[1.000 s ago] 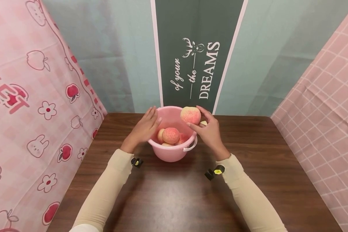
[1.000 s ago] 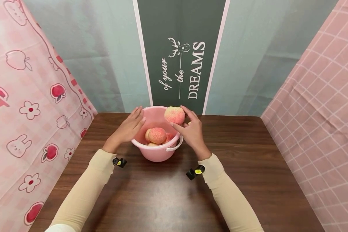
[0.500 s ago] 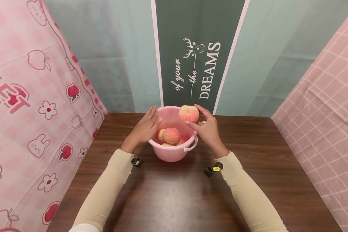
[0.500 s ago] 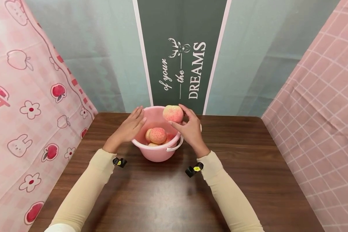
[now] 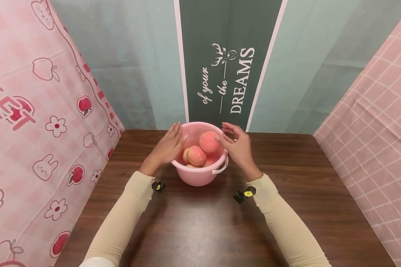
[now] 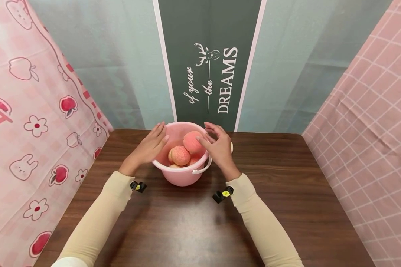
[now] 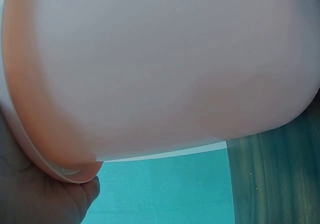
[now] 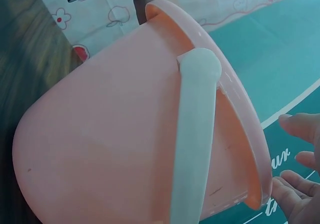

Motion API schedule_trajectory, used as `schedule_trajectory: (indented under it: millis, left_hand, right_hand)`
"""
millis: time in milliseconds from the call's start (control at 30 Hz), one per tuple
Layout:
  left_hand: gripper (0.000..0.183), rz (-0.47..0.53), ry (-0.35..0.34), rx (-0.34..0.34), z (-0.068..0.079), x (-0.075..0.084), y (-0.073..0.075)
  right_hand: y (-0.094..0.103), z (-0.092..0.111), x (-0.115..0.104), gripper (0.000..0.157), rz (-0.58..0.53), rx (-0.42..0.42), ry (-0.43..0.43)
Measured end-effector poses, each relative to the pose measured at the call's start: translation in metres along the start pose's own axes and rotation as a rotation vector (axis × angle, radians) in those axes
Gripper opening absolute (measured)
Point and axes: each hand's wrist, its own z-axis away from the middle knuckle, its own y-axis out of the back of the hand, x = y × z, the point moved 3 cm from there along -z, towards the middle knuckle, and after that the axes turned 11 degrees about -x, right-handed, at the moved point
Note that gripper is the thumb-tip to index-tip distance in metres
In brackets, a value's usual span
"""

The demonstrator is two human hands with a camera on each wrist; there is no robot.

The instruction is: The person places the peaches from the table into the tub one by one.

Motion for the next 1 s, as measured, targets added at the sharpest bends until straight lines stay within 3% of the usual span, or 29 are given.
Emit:
schedule_trajectory:
  millis: [233,467,833,1000]
  left_hand:
    - [0.070,0.009,-0.004,0.001,0.001,0.001,0.001]
    - [0.070,-0.002,-0.010,-0.001,0.000,0.001,0.000]
    - [0.069,-0.003,-0.010,0.003,0.000,0.000,0.000]
    - [0.067,-0.001,-0.006,0.001,0.000,0.001,0.000]
  right_hand:
    - [0.003,0.008,-0.026,0.049,0.065,0.003,0.007]
    - [0.017,0.012,-0.024,0.050,0.089,0.029,0.006]
    - [0.029,0.019,-0.006,0.052,0.180,0.086,-0.026]
    - [0.039,0.015,0.030,0.055,0.210,0.118,-0.015]
